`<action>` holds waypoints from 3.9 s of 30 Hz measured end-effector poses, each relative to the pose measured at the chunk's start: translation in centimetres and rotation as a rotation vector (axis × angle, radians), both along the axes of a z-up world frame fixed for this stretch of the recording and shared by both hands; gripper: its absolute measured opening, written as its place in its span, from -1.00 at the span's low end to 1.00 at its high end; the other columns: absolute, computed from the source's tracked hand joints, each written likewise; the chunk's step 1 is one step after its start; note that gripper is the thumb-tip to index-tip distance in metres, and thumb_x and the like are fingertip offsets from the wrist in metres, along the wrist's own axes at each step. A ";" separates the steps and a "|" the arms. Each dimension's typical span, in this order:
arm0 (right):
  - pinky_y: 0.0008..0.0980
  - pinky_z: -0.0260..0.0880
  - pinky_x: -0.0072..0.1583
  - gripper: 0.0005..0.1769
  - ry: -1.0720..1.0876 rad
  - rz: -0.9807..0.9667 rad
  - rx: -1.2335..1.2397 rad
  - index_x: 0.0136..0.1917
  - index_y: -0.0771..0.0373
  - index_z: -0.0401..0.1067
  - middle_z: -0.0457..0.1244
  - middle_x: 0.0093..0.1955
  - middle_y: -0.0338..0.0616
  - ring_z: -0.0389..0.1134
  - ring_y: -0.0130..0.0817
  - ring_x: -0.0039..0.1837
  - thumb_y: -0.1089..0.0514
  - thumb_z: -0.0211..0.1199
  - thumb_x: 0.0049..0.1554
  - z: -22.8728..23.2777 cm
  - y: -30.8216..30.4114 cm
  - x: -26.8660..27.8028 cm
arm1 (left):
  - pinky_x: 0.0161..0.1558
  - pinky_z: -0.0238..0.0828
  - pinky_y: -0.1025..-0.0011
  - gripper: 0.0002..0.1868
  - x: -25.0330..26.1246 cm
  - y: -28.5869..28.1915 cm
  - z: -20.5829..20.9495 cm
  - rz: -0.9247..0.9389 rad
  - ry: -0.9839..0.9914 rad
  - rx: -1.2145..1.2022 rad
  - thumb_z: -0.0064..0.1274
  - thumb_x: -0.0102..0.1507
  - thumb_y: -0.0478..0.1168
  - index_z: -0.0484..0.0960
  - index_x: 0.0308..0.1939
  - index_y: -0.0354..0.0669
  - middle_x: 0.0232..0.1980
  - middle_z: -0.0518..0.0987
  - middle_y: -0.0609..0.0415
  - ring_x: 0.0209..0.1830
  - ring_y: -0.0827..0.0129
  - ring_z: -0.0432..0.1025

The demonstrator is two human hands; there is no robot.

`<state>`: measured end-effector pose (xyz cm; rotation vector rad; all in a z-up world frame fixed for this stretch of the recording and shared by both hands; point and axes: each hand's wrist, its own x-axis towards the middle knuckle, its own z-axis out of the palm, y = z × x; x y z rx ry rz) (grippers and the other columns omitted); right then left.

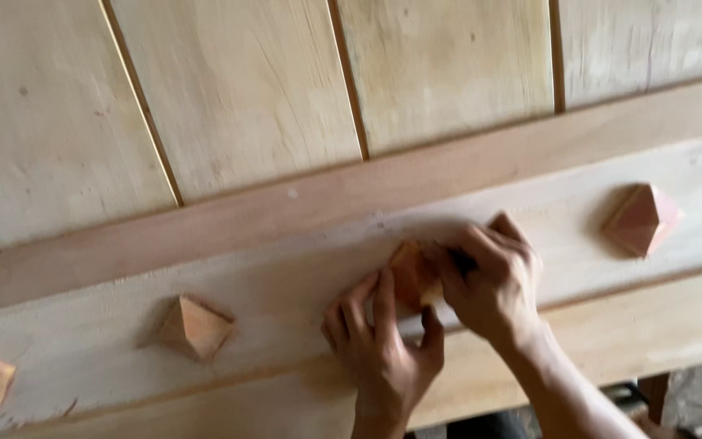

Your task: The person sands the surface of a wooden board and several small pyramid-shaped wooden blocks attached to it using a piece of sandpaper. The person repeatedly rubs the sandpaper over the blocks and the flat board surface to smooth the wood.

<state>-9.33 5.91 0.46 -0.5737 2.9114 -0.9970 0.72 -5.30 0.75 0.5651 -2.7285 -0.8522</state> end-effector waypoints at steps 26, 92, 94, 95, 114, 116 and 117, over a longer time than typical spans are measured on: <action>-0.07 0.12 0.18 -0.80 0.109 0.003 0.037 -0.28 0.12 0.53 0.25 -0.05 -0.17 0.10 -0.10 0.16 0.12 0.57 -0.06 -1.4 -0.8 -0.2 | 0.30 0.08 -0.08 -0.29 0.0 0.6 0.5 0.070 -0.014 -0.079 0.35 -0.02 -0.07 0.53 0.18 -0.19 0.21 0.41 -0.11 0.31 -0.09 0.21; -0.19 0.17 0.02 -0.71 0.137 -1.094 0.250 -0.36 0.22 0.44 0.28 -0.33 -0.24 0.22 -0.23 -0.08 0.16 0.58 -0.05 -0.1 -12.5 7.4 | 0.39 0.07 -0.36 -0.34 -16.8 -11.9 -3.1 -1.590 0.026 0.036 0.55 -0.22 0.16 0.76 -0.11 0.01 0.42 0.29 -0.05 0.48 -0.15 0.06; -0.10 0.11 0.10 -0.68 0.086 -1.095 0.368 -0.40 0.21 0.43 0.28 -0.29 -0.21 0.21 -0.16 0.04 0.12 0.58 -0.09 0.1 -12.9 8.0 | 0.37 0.06 -0.37 -0.32 -17.2 -12.0 -3.2 -1.580 0.023 0.051 0.55 -0.23 0.15 0.77 -0.11 -0.01 0.40 0.29 -0.06 0.46 -0.15 0.06; -0.15 0.12 0.11 -0.69 0.073 -1.117 0.320 -0.38 0.19 0.43 0.27 -0.20 -0.17 0.18 -0.14 0.11 0.10 0.57 -0.08 0.0 -12.9 8.0 | 0.35 0.05 -0.39 -0.31 -17.5 -11.9 -3.1 -1.585 0.032 0.057 0.56 -0.24 0.15 0.77 -0.10 -0.02 0.38 0.30 -0.08 0.45 -0.15 0.06; -0.03 -0.05 0.33 -0.53 0.075 -1.318 0.317 -0.43 0.21 0.42 0.18 0.27 0.00 -0.04 -0.01 0.38 -0.13 0.55 -0.04 -2.9 -13.8 7.6 | 0.33 -0.19 -0.54 -0.39 -19.1 -12.1 -3.1 -1.654 0.004 -0.045 0.52 -0.19 0.24 0.76 -0.15 0.15 0.51 0.15 0.02 0.52 -0.23 -0.12; -0.01 -0.06 0.34 -0.54 0.063 -1.339 0.338 -0.39 0.23 0.45 0.19 0.22 -0.01 -0.04 -0.02 0.37 -0.16 0.54 -0.04 -2.6 -14.2 8.3 | 0.34 -0.20 -0.53 -0.33 -18.8 -12.2 -2.8 -1.655 -0.036 -0.035 0.53 -0.23 0.24 0.76 -0.10 0.18 0.54 0.15 0.00 0.56 -0.25 -0.12; 0.01 -0.08 0.35 -0.56 0.062 -1.338 0.382 -0.36 0.22 0.49 0.20 0.18 -0.04 -0.04 -0.03 0.36 -0.16 0.53 -0.06 -2.0 -15.1 8.8 | 0.34 -0.21 -0.53 -0.30 -18.9 -12.2 -2.7 -1.643 -0.050 -0.031 0.53 -0.24 0.24 0.76 -0.07 0.20 0.55 0.15 -0.01 0.57 -0.26 -0.12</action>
